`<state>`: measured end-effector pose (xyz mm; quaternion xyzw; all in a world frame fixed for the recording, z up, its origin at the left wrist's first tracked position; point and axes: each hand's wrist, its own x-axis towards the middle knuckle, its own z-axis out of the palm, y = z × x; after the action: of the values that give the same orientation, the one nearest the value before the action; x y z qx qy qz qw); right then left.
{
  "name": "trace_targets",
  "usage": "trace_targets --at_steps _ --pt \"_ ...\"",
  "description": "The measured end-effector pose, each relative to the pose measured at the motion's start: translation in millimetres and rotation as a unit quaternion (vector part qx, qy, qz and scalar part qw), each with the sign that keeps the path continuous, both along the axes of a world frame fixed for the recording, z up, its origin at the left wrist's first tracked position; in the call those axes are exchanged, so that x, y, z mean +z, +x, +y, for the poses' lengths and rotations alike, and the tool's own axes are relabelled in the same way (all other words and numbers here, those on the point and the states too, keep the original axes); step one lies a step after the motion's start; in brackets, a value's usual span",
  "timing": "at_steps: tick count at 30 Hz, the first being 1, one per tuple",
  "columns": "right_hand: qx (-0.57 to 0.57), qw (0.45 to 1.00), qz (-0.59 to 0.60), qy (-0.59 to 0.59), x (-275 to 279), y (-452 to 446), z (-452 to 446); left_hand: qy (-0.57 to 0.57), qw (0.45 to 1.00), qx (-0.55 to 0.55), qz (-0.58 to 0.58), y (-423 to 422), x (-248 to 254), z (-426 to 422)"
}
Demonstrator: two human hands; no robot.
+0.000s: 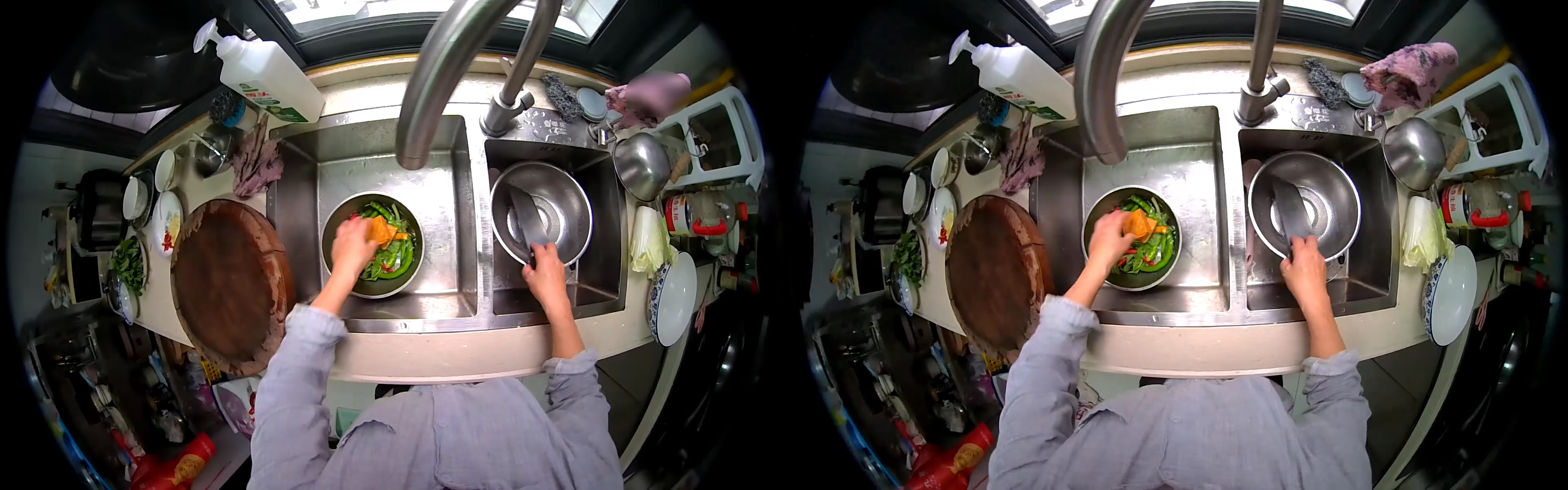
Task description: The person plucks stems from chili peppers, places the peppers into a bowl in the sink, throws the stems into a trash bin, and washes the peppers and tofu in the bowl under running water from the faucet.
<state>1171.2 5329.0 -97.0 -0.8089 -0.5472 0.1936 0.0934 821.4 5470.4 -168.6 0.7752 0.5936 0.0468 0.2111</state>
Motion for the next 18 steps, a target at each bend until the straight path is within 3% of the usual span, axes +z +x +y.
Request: trace_targets --at_steps 1,6,9,11,13,15,18 --pt "-0.013 1.0 0.002 0.023 1 1 1 -0.01 0.998 -0.051 0.031 8 -12 3" --pt "-0.119 0.985 0.091 0.089 57 -1 -4 -0.079 0.99 -0.043 0.113 45 -3 17" --pt "-0.126 0.965 0.158 0.165 84 -10 -33 -0.079 0.986 -0.035 0.141 50 -16 20" --pt "-0.212 0.901 0.331 0.186 114 -29 -52 -0.074 0.988 -0.025 0.131 50 -24 18" --pt "-0.16 0.861 0.391 0.286 112 -40 -74 -0.051 0.992 -0.038 0.113 46 -33 12" --pt "-0.214 0.793 0.499 0.275 111 -59 -86 -0.047 0.996 -0.019 0.076 43 -31 10" --pt "-0.215 0.831 0.499 0.119 104 -67 -77 -0.058 0.996 0.051 -0.034 31 -19 12"
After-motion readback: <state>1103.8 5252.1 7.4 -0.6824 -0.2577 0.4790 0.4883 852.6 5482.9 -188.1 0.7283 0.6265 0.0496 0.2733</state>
